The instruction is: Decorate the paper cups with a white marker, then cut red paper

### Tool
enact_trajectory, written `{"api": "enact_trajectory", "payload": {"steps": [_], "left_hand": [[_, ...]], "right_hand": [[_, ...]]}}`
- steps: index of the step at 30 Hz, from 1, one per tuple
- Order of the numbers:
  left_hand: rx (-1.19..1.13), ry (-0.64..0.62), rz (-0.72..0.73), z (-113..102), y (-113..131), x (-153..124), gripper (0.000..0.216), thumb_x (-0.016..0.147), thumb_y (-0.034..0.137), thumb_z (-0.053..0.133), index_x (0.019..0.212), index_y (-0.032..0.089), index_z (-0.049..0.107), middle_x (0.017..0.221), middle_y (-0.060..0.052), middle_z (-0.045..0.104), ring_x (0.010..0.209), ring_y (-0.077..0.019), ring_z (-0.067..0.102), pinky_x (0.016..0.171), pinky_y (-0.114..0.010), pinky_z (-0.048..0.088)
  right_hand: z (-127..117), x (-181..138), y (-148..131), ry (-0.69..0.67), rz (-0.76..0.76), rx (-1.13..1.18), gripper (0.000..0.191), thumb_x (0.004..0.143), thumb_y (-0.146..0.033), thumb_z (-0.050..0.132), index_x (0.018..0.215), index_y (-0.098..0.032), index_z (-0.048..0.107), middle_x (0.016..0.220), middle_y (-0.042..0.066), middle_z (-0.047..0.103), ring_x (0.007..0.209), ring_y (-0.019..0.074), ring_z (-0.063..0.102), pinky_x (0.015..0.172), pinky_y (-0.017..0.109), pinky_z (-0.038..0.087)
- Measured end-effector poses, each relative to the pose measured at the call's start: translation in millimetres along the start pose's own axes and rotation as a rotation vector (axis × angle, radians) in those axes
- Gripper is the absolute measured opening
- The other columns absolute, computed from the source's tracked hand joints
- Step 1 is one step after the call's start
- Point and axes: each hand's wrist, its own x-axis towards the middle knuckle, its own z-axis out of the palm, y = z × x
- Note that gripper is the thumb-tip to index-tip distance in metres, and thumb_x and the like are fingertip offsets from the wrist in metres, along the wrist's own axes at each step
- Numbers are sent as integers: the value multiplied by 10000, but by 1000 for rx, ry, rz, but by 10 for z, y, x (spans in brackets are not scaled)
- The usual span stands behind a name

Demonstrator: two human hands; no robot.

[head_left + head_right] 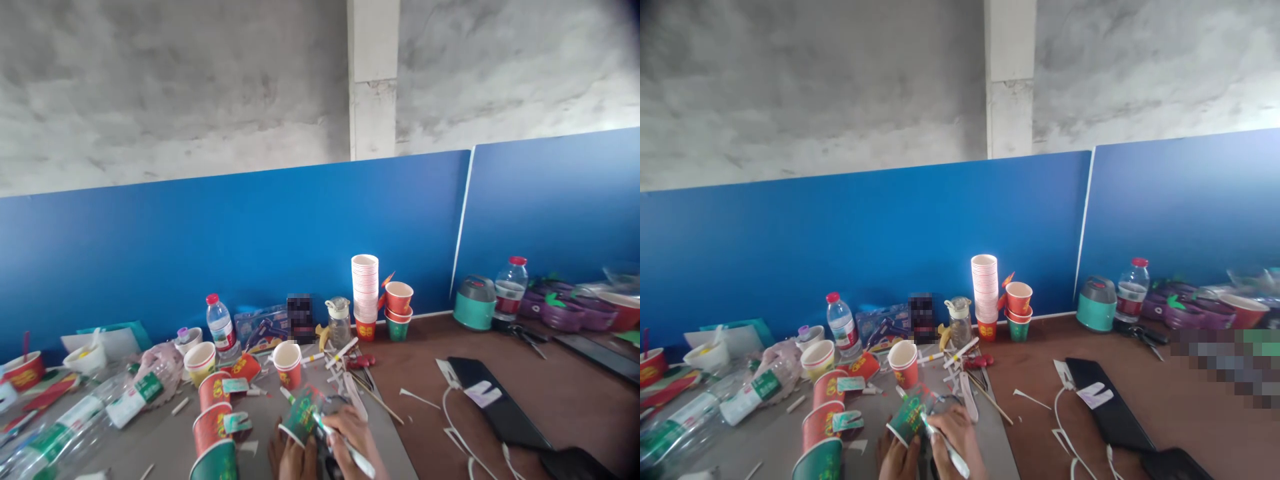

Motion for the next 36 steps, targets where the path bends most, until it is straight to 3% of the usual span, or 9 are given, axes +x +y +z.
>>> {"api": "enact_trajectory", "payload": {"steps": [5, 10, 15, 20, 25, 31, 36], "left_hand": [[51, -116, -9, -74, 14, -2, 365, 776, 362, 434, 926, 195, 722, 1093, -81, 687, 1196, -321, 470, 1029, -456, 311], [-71, -189, -74, -101, 0, 24, 344, 750, 357, 452, 917, 225, 722, 1119, -61, 677, 1239, -328, 422, 1059, -501, 237], [-131, -217, -75, -149, -4, 36, 354, 728, 363, 492, 976, 230, 707, 1154, -68, 658, 1254, -320, 403, 1072, -502, 221], [-128, -311, -96, -164, 60, 12, 388, 752, 350, 463, 1056, 240, 677, 1231, -42, 610, 1312, -348, 302, 1078, -573, 117], [-125, -251, -108, -138, 69, 6, 399, 732, 334, 491, 1076, 231, 666, 1253, -53, 594, 1315, -319, 314, 1098, -519, 135], [-61, -292, -95, -159, 86, 12, 403, 752, 321, 460, 1091, 229, 658, 1266, -56, 582, 1310, -339, 314, 1075, -549, 165], [-18, -310, -46, -228, 173, 10, 410, 802, 308, 394, 1129, 239, 631, 1277, -65, 572, 1293, -322, 346, 1072, -540, 152]], "right_hand": [[-31, 19, -3, 45, 125, -29, 272, 858, -264, 413, 832, -200, 676, 767, 57, 670, 762, 204, 603, 686, 302, 472], [-1, 15, -45, -93, -77, -56, 255, 854, -266, 415, 889, -239, 667, 695, 14, 651, 718, 184, 591, 788, 339, 448], [-33, 33, -5, 53, 84, -103, 237, 853, -233, 431, 878, -214, 666, 782, 40, 675, 771, 198, 600, 730, 308, 463], [-26, 5, -37, -75, -30, -84, 244, 849, -216, 427, 946, -230, 651, 774, 26, 677, 777, 193, 599, 850, 360, 425], [-48, 51, 34, 42, 145, -112, 263, 861, -237, 404, 899, -197, 661, 834, 68, 682, 811, 214, 599, 739, 330, 470], [-35, 4, -57, -68, -13, -81, 249, 857, -241, 420, 952, -224, 650, 766, 34, 673, 764, 194, 602, 844, 363, 433], [-53, 27, -39, 27, 137, -65, 265, 865, -243, 410, 899, -204, 670, 796, 58, 674, 786, 204, 601, 736, 312, 467]]}}
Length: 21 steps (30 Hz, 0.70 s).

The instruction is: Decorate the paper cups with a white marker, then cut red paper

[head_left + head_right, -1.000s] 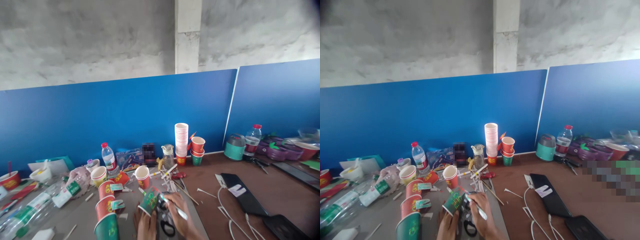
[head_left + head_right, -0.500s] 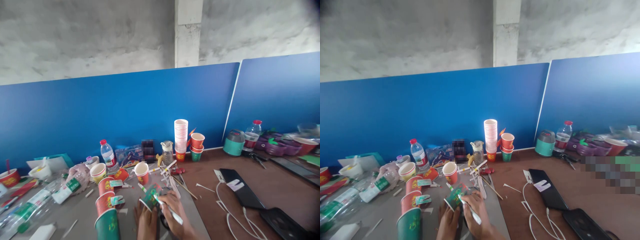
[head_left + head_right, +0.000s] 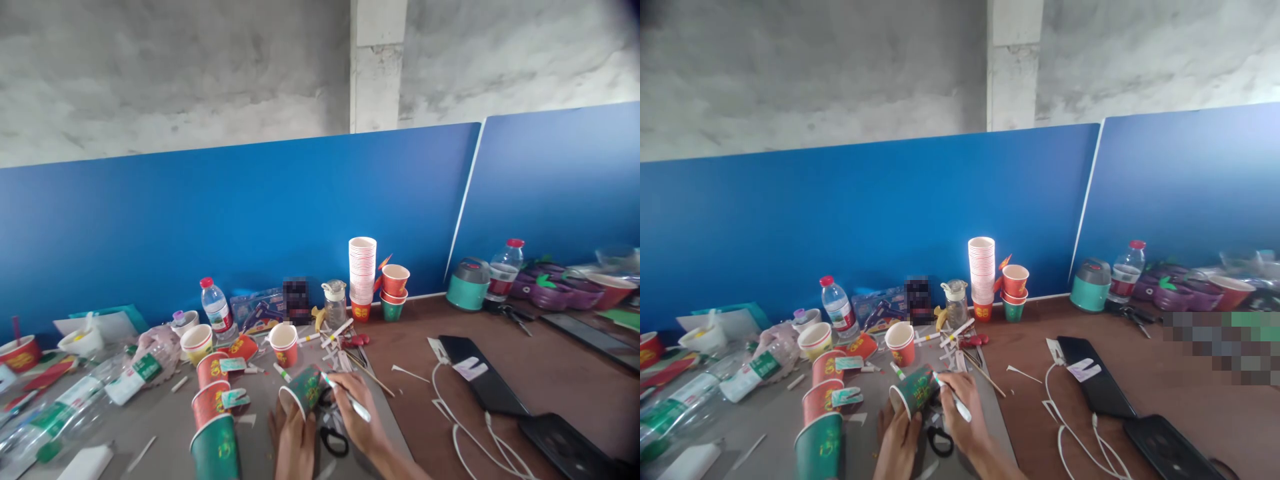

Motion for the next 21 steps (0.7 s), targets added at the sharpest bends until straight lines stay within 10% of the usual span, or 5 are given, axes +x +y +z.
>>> {"api": "enact_trajectory", "payload": {"steps": [21], "left_hand": [[-149, 36, -82, -89, 98, -6, 372, 748, 395, 463, 988, 186, 655, 1196, -103, 620, 1254, -295, 402, 1059, -419, 236]], "right_hand": [[52, -33, 94, 49, -21, -61, 250, 872, -227, 407, 908, -215, 654, 799, 51, 679, 795, 214, 602, 746, 327, 462]]}}
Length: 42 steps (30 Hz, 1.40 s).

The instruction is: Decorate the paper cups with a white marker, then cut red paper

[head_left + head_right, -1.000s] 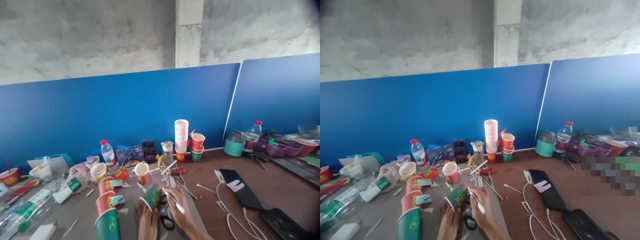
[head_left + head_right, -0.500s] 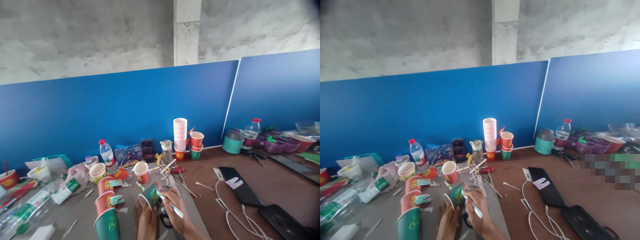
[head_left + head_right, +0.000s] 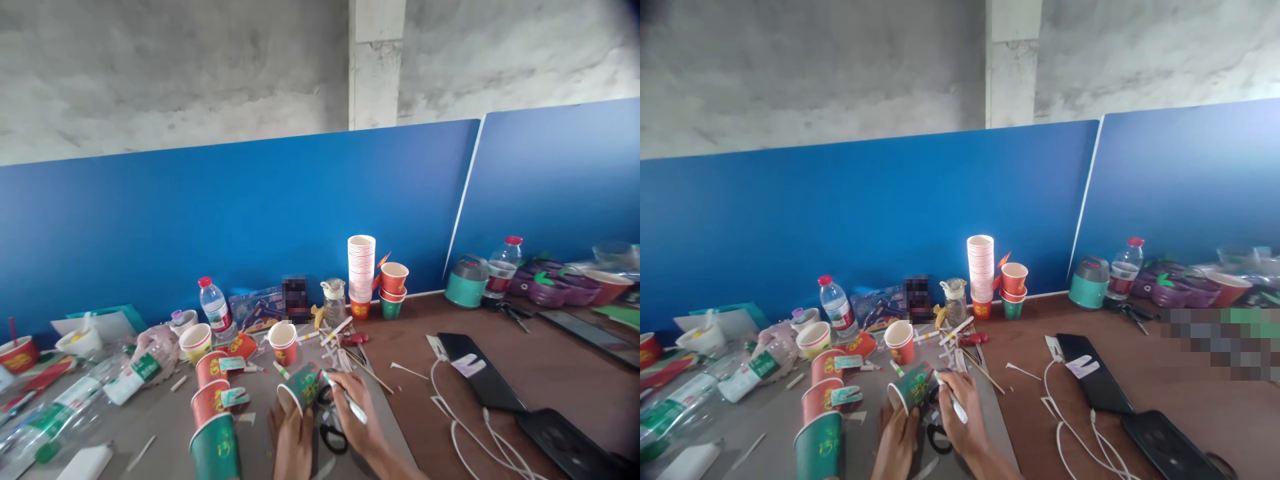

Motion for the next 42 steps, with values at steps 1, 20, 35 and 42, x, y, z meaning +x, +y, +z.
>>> {"api": "enact_trajectory", "payload": {"steps": [1, 20, 35, 42], "left_hand": [[3, 4, 0, -6, 7, 2, 371, 744, 400, 466, 978, 184, 656, 1183, -109, 627, 1250, -298, 407, 1051, -416, 250], [2, 32, 50, -35, 105, -22, 384, 782, 435, 389, 894, 194, 666, 1063, -119, 666, 1112, -311, 513, 976, -435, 333], [9, 42, 44, -9, 61, -10, 398, 783, 438, 379, 910, 192, 665, 1051, -115, 660, 1069, -296, 527, 979, -426, 328], [43, 29, 41, -36, 97, -17, 411, 788, 423, 355, 907, 186, 669, 1034, -123, 661, 1054, -304, 534, 972, -440, 331]], "right_hand": [[4, -3, 7, 10, 22, -8, 249, 875, -228, 404, 899, -215, 652, 804, 53, 679, 795, 216, 601, 734, 325, 462], [10, -22, -4, 4, 1, -30, 247, 880, -249, 400, 895, -205, 642, 812, 58, 675, 803, 219, 589, 748, 333, 438], [26, -42, -18, -55, -90, -32, 239, 878, -240, 395, 924, -223, 629, 769, 23, 664, 783, 202, 599, 821, 347, 412], [18, -17, -52, -49, -84, -20, 242, 872, -230, 403, 940, -229, 636, 784, 24, 672, 783, 199, 608, 801, 339, 427]]}}
